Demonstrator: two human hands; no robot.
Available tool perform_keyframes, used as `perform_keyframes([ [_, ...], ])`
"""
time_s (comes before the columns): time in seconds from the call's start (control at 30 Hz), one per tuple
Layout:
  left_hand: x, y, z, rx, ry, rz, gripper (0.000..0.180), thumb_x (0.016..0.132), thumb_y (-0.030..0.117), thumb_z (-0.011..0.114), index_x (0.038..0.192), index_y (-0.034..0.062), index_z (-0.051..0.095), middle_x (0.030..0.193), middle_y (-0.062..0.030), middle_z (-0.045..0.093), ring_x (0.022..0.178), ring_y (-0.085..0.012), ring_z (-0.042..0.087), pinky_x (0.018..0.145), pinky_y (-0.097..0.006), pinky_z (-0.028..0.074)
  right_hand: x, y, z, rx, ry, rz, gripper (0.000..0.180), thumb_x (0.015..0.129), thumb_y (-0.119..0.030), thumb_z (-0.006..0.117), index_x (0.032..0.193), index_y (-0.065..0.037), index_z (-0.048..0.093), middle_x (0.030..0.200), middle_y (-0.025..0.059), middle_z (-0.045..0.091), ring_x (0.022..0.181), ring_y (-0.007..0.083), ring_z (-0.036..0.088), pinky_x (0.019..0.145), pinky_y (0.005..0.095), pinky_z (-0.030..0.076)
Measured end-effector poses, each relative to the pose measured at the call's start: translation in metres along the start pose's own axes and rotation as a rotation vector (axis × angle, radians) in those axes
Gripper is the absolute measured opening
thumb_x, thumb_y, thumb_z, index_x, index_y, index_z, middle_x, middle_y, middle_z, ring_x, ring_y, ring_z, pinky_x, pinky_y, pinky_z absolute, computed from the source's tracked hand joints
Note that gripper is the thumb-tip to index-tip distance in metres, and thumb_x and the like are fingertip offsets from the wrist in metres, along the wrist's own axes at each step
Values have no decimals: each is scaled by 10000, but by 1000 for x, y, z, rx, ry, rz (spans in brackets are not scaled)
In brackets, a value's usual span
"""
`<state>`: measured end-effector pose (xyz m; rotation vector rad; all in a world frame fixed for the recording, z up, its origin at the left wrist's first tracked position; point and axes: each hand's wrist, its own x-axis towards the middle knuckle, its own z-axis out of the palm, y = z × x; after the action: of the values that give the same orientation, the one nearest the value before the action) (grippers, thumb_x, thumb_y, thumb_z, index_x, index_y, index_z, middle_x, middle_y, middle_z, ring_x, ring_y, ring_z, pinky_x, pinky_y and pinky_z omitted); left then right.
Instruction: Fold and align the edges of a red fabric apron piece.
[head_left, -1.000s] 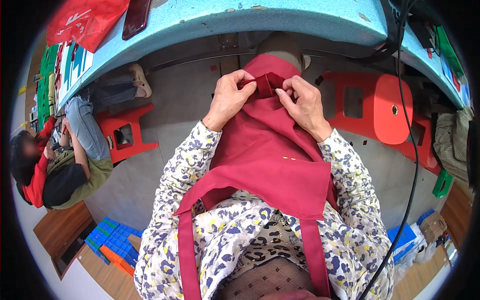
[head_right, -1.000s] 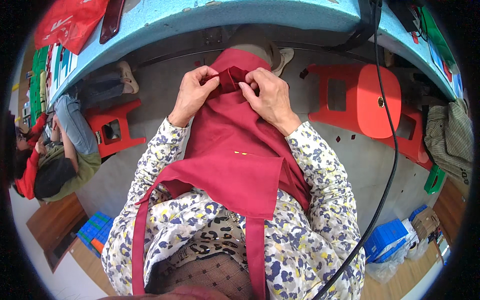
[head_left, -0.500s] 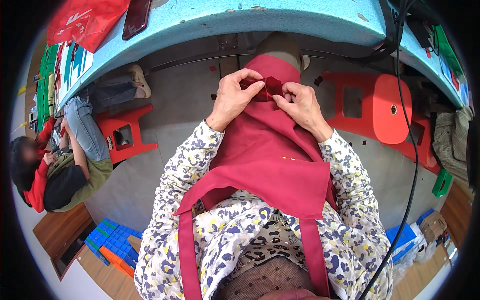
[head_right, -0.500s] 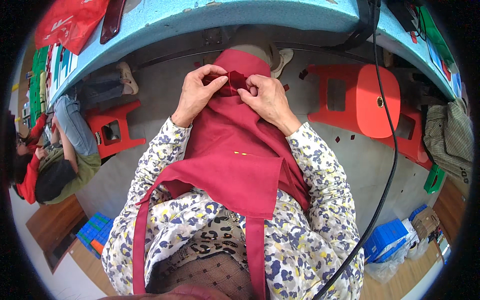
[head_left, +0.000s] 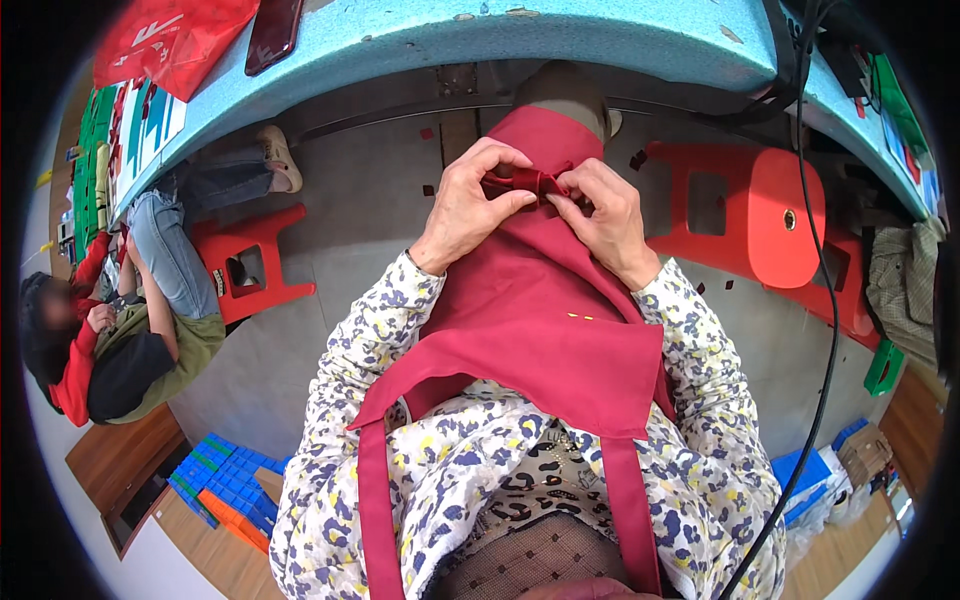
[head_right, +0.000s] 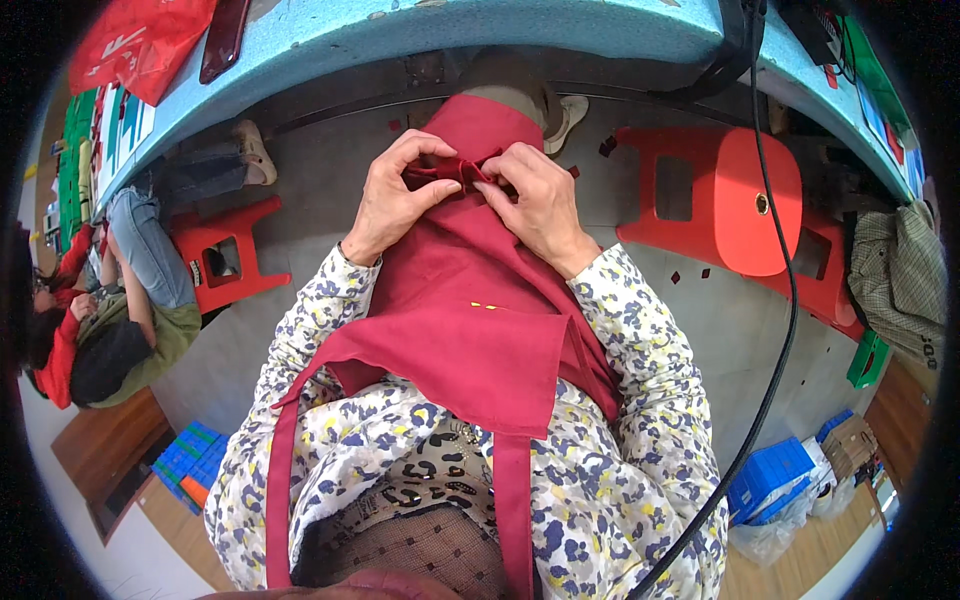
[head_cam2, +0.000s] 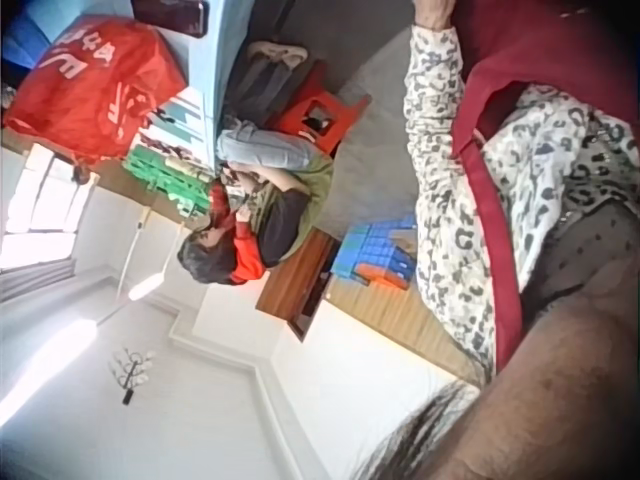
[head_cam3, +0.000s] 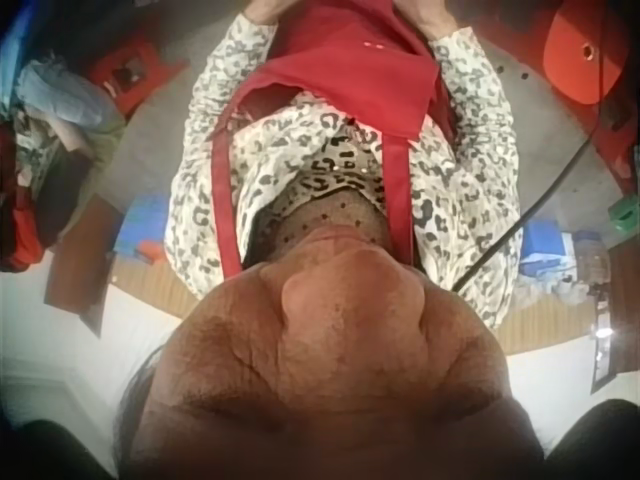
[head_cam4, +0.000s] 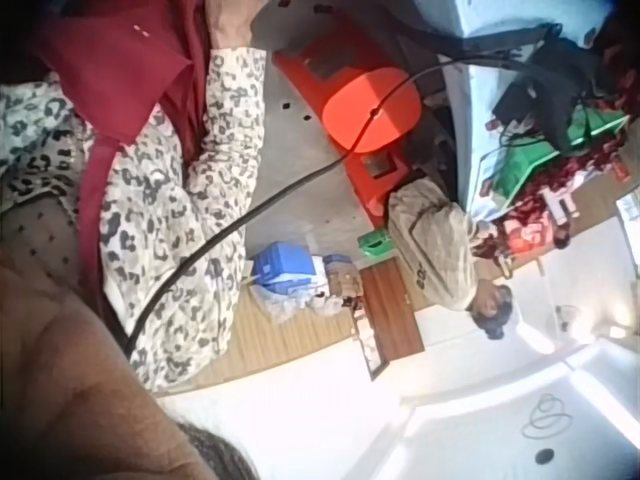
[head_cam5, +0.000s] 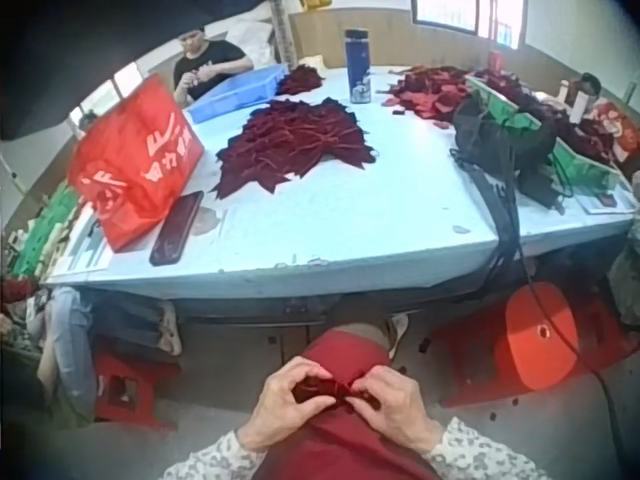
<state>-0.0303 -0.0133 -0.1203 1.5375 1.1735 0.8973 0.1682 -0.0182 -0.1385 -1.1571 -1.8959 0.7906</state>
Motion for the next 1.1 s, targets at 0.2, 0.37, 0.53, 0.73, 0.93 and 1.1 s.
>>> perform_keyframes([
  [0.2,-10,1,1,118,33,101,288,711,-14,728,969,9,602,954,-78,598,889,-190,618,752,-278,513,-4,1,0,-225,54,-245,206,649,-34,734,821,-67,626,756,52,561,722,244,593,605,336,479],
  [0.37,-13,-2,1,192,21,242,290,686,-41,726,938,8,591,952,-85,595,871,-221,606,732,-297,514,-6,1,1,-248,65,-254,248,639,1,732,849,-60,615,779,70,581,733,245,608,624,329,491],
  [0.53,-14,-5,4,178,38,270,298,678,-44,726,937,7,587,944,-87,593,870,-236,603,720,-297,513,-9,-1,0,-134,150,-217,278,661,36,732,898,-43,610,830,95,603,730,234,625,626,303,510],
  [0.73,-8,-2,3,216,2,287,236,737,-2,719,941,1,601,897,-62,625,834,-193,614,712,-274,509,-1,-2,-8,-14,4,-246,335,736,56,686,1050,-35,613,981,87,625,763,159,644,661,246,527],
  [0.93,4,6,-1,-459,-46,-292,155,837,59,683,974,8,630,898,-17,659,802,-88,612,743,-227,493,7,4,-26,633,-116,293,295,849,-19,623,1141,9,594,994,53,628,746,86,580,651,205,464],
  [1.1,9,10,-2,-731,-62,-412,150,869,51,649,1012,11,627,927,-22,668,811,-68,628,762,-204,502,19,-4,-45,843,-185,557,252,897,-57,587,1133,32,593,919,20,626,728,49,536,630,173,412],
])
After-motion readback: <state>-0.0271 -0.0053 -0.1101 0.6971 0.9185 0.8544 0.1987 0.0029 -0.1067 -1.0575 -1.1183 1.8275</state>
